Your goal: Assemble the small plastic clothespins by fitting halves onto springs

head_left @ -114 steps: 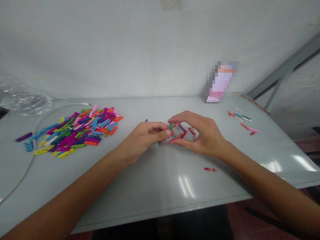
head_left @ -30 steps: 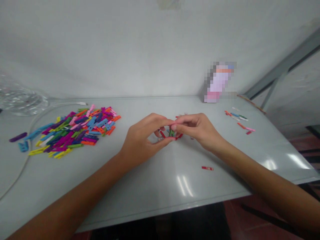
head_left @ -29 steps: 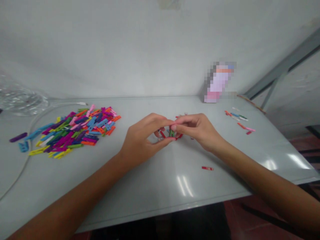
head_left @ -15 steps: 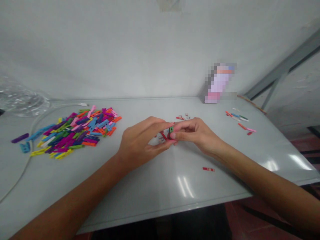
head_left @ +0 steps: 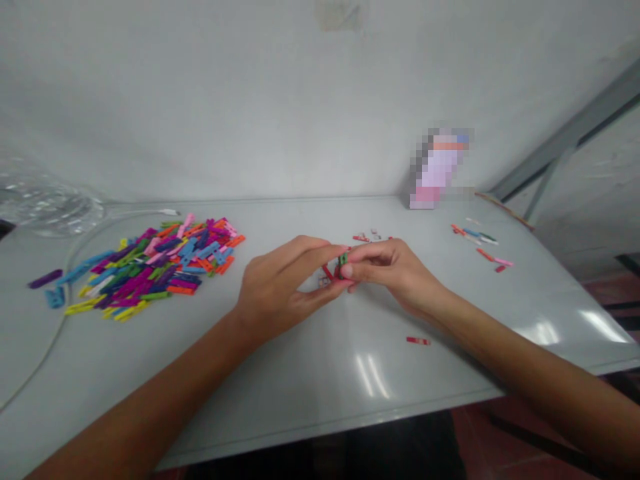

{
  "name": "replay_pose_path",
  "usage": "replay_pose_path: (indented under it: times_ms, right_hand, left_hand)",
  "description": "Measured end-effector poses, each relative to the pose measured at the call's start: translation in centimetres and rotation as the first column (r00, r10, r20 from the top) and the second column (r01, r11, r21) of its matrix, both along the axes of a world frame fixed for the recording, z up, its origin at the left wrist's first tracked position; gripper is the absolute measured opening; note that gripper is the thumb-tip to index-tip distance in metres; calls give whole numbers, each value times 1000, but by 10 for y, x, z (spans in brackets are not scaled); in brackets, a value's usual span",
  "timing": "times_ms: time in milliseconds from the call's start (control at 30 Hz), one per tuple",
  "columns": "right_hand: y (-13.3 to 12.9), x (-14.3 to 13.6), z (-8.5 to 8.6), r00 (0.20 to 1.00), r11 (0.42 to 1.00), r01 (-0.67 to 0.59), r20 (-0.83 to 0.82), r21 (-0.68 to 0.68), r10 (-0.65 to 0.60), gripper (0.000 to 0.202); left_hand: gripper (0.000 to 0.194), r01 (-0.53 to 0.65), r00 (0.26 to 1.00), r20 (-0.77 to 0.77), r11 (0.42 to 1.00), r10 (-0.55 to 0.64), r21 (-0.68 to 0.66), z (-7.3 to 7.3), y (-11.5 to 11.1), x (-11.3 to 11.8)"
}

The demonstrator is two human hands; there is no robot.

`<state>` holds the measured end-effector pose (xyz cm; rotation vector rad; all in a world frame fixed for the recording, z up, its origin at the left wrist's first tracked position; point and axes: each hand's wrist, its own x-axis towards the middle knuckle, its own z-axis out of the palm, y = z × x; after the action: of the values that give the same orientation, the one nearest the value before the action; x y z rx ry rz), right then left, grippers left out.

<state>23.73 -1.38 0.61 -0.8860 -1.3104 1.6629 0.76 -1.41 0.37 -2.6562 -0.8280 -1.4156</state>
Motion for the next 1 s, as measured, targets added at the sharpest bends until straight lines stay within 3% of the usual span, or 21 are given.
replay_pose_path:
  times_ms: [367, 533, 700, 800, 867, 933, 1000]
  right_hand:
    - [-1, -1, -4, 997, 998, 60, 37, 37, -62, 26]
    - [3, 2, -1, 996, 998, 42, 72, 44, -45, 33]
    - [16, 14, 2, 978, 978, 162, 107, 133, -176, 52]
    - [25, 23, 2, 907, 909, 237, 258, 342, -333, 48]
    - [30, 28, 0, 825, 815, 219, 345, 537, -448, 39]
    - [34, 32, -3, 754, 716, 158, 385, 680, -533, 31]
    - [38, 35, -7, 713, 664, 99, 412, 741, -567, 28]
  left_hand:
    - [29, -26, 997, -65, 995, 33, 101, -4, 0, 2]
    - [29, -27, 1000, -4, 1000, 27, 16, 0, 0, 3]
    - [30, 57, 989, 146, 989, -37, -136, 4, 1, 5]
    - [31, 82, 984, 172, 981, -51, -173, 2, 2, 4]
    - [29, 62, 985, 170, 982, -31, -181, 3, 3, 4]
    - [27, 21, 989, 146, 982, 6, -187, 11, 5, 1]
    - [24, -23, 997, 66, 978, 37, -205, 26, 7, -7]
